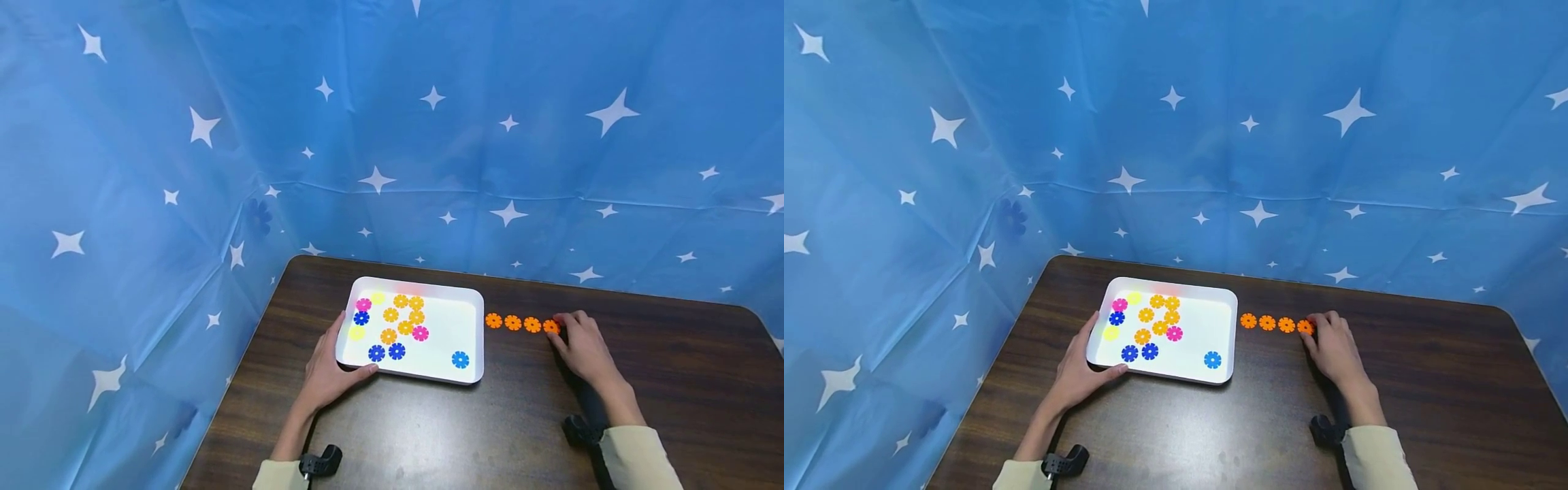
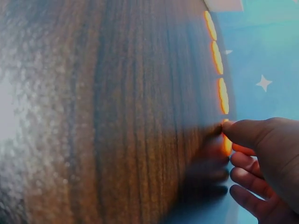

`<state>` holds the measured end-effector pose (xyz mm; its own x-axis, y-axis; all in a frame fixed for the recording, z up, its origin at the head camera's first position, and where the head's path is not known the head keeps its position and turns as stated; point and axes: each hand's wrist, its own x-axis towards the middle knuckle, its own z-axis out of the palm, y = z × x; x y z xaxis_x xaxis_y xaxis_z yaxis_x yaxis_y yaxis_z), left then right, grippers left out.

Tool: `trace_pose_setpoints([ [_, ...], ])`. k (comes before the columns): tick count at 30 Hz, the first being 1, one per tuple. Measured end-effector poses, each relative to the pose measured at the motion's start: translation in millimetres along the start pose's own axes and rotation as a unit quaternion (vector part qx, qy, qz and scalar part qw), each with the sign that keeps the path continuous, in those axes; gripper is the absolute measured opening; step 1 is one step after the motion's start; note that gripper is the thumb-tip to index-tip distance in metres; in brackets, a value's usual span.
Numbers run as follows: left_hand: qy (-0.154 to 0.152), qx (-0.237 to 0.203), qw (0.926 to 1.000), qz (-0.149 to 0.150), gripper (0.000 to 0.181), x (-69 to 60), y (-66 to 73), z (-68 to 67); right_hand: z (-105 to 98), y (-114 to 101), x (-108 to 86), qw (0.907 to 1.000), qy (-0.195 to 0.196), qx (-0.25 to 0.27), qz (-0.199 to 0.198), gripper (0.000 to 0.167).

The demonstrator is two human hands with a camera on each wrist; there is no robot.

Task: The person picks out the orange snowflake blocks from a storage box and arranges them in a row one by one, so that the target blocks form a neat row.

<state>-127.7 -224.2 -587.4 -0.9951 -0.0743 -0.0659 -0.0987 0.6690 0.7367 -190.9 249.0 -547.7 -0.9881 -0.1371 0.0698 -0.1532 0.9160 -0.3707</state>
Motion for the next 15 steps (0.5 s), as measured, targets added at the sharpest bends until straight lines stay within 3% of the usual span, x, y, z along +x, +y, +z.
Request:
trace_pose_setpoints([
  [15,-0.005,-0.003,1.0,-0.008,0.119,0.0,1.4,-0.8,-4.1,-10.0,1.3,0.9994,0.008,0.033,-0.001,0.04],
])
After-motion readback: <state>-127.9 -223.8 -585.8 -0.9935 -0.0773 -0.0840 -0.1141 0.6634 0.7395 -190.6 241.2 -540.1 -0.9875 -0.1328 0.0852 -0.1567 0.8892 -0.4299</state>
